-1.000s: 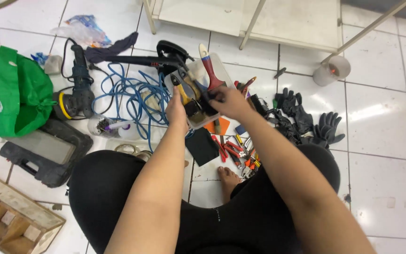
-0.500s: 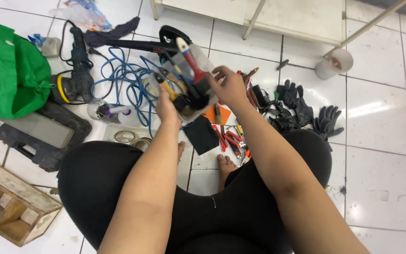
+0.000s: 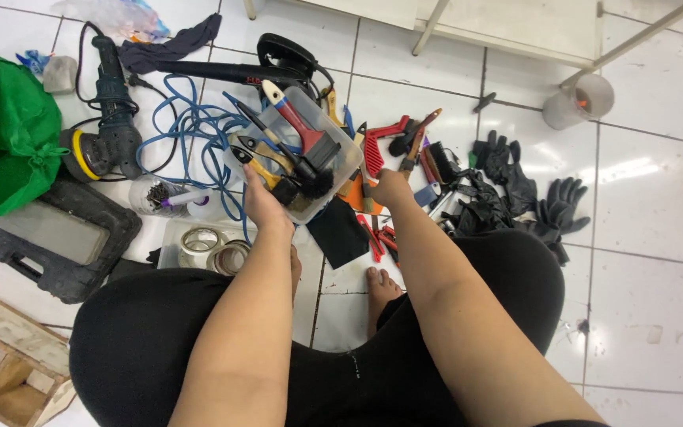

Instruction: The person sits on the floor and organizes various tools and brushes into a clear plastic container. They pick up brushes, sanding blocks, and other small items from the floor and place them inside the container.

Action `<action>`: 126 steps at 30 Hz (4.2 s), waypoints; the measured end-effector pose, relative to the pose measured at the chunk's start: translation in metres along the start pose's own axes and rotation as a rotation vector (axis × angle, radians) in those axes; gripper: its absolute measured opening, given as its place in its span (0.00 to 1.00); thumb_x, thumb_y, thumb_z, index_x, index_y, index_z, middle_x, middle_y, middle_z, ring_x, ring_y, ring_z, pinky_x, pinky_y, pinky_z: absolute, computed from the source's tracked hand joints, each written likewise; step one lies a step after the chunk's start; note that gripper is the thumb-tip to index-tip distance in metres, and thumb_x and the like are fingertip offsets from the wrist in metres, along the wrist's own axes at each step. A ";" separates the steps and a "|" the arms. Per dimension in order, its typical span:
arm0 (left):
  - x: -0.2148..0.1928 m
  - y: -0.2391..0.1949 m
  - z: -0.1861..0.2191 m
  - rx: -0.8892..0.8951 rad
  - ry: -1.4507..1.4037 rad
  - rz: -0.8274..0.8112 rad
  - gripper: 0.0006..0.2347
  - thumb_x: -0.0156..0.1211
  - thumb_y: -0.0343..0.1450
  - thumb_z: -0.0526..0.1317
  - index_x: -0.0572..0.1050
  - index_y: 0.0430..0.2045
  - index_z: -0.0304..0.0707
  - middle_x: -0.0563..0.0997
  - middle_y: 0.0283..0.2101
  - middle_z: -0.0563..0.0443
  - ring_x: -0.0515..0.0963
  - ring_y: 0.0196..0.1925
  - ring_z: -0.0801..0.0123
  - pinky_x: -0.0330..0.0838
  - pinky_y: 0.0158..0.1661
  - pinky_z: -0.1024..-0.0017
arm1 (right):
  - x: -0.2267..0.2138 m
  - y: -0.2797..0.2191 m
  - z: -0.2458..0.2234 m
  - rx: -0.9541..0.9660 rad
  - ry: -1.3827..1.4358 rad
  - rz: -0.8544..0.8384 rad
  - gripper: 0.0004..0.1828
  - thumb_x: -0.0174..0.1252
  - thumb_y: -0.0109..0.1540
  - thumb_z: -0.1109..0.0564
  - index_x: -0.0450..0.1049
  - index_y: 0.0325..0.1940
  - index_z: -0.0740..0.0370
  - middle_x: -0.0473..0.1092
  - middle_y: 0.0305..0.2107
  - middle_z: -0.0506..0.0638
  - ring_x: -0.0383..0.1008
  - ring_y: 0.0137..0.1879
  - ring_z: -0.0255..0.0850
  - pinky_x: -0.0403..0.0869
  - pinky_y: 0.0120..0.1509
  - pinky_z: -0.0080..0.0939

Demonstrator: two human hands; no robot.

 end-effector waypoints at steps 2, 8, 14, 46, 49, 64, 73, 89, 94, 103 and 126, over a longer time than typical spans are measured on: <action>0.004 0.004 -0.005 0.007 -0.024 0.026 0.35 0.62 0.67 0.64 0.67 0.64 0.42 0.65 0.68 0.40 0.61 0.72 0.52 0.60 0.68 0.59 | 0.027 0.031 0.019 -0.005 -0.045 -0.024 0.28 0.60 0.55 0.46 0.77 0.56 0.62 0.76 0.48 0.62 0.75 0.60 0.57 0.72 0.64 0.55; -0.010 0.046 -0.021 0.050 -0.039 0.118 0.31 0.61 0.69 0.59 0.70 0.60 0.34 0.69 0.64 0.33 0.67 0.68 0.48 0.66 0.65 0.59 | 0.062 0.039 -0.003 0.008 -0.134 -0.127 0.26 0.54 0.55 0.54 0.75 0.54 0.70 0.76 0.45 0.65 0.76 0.58 0.57 0.74 0.62 0.56; 0.001 0.012 0.008 -0.041 0.023 0.146 0.34 0.60 0.67 0.63 0.68 0.63 0.41 0.66 0.68 0.39 0.63 0.71 0.49 0.61 0.67 0.55 | 0.033 -0.003 -0.044 0.127 -0.146 -0.157 0.32 0.50 0.61 0.57 0.52 0.67 0.72 0.71 0.52 0.67 0.72 0.61 0.62 0.71 0.64 0.62; 0.032 -0.063 -0.010 -0.054 0.256 -0.201 0.35 0.52 0.71 0.64 0.61 0.68 0.39 0.58 0.73 0.41 0.51 0.77 0.52 0.48 0.73 0.54 | -0.101 -0.105 -0.127 -0.511 0.089 0.213 0.28 0.62 0.57 0.46 0.75 0.59 0.59 0.77 0.36 0.59 0.79 0.47 0.56 0.78 0.51 0.55; 0.036 -0.071 -0.011 -0.054 0.203 -0.225 0.33 0.55 0.72 0.61 0.62 0.68 0.39 0.58 0.73 0.41 0.51 0.77 0.50 0.48 0.72 0.52 | -0.101 -0.106 -0.124 -0.554 0.032 0.265 0.26 0.62 0.57 0.47 0.75 0.58 0.56 0.78 0.36 0.54 0.79 0.46 0.54 0.77 0.52 0.54; 0.044 -0.031 -0.034 -0.177 0.293 -0.276 0.37 0.52 0.71 0.65 0.55 0.71 0.46 0.48 0.76 0.41 0.42 0.78 0.47 0.39 0.72 0.45 | -0.114 -0.020 0.012 0.049 0.609 0.468 0.24 0.51 0.64 0.38 0.76 0.54 0.54 0.78 0.41 0.53 0.77 0.54 0.50 0.74 0.59 0.50; 0.054 -0.003 -0.047 -0.198 0.188 -0.184 0.38 0.50 0.72 0.66 0.51 0.73 0.44 0.43 0.76 0.36 0.38 0.78 0.43 0.36 0.72 0.43 | 0.030 0.080 0.094 0.243 0.428 0.144 0.21 0.58 0.57 0.55 0.77 0.55 0.52 0.76 0.35 0.55 0.79 0.29 0.48 0.81 0.25 0.41; 0.060 0.025 -0.072 -0.238 -0.043 -0.101 0.39 0.51 0.71 0.65 0.51 0.72 0.43 0.49 0.75 0.32 0.48 0.76 0.43 0.43 0.72 0.49 | 0.037 0.060 -0.015 0.051 -0.001 -0.094 0.38 0.52 0.67 0.44 0.53 0.78 0.61 0.42 0.74 0.62 0.34 0.79 0.61 0.51 0.78 0.60; 0.067 0.030 -0.076 -0.235 -0.093 -0.113 0.40 0.51 0.70 0.65 0.52 0.72 0.40 0.50 0.74 0.30 0.52 0.75 0.42 0.46 0.72 0.49 | 0.040 0.072 -0.012 -0.018 -0.196 -0.126 0.32 0.47 0.69 0.45 0.58 0.76 0.58 0.53 0.73 0.59 0.31 0.80 0.59 0.43 0.80 0.58; 0.066 0.046 -0.092 -0.233 -0.077 -0.022 0.39 0.60 0.67 0.65 0.59 0.69 0.45 0.60 0.71 0.34 0.62 0.72 0.46 0.54 0.69 0.50 | 0.018 0.075 -0.005 0.011 -0.232 0.010 0.25 0.57 0.60 0.56 0.71 0.63 0.56 0.69 0.55 0.57 0.69 0.63 0.58 0.74 0.63 0.53; 0.053 0.033 -0.068 -0.191 0.025 0.059 0.35 0.59 0.68 0.63 0.62 0.67 0.42 0.63 0.69 0.32 0.60 0.72 0.44 0.57 0.68 0.49 | 0.069 0.102 0.017 0.182 0.112 0.265 0.25 0.68 0.53 0.40 0.71 0.53 0.39 0.69 0.45 0.38 0.70 0.56 0.35 0.76 0.58 0.38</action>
Point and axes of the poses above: each hand's wrist, its own y-axis towards the middle knuckle, its own x-axis out of the palm, z = x × y, the point moved 9 cm from there along y, towards the middle knuckle
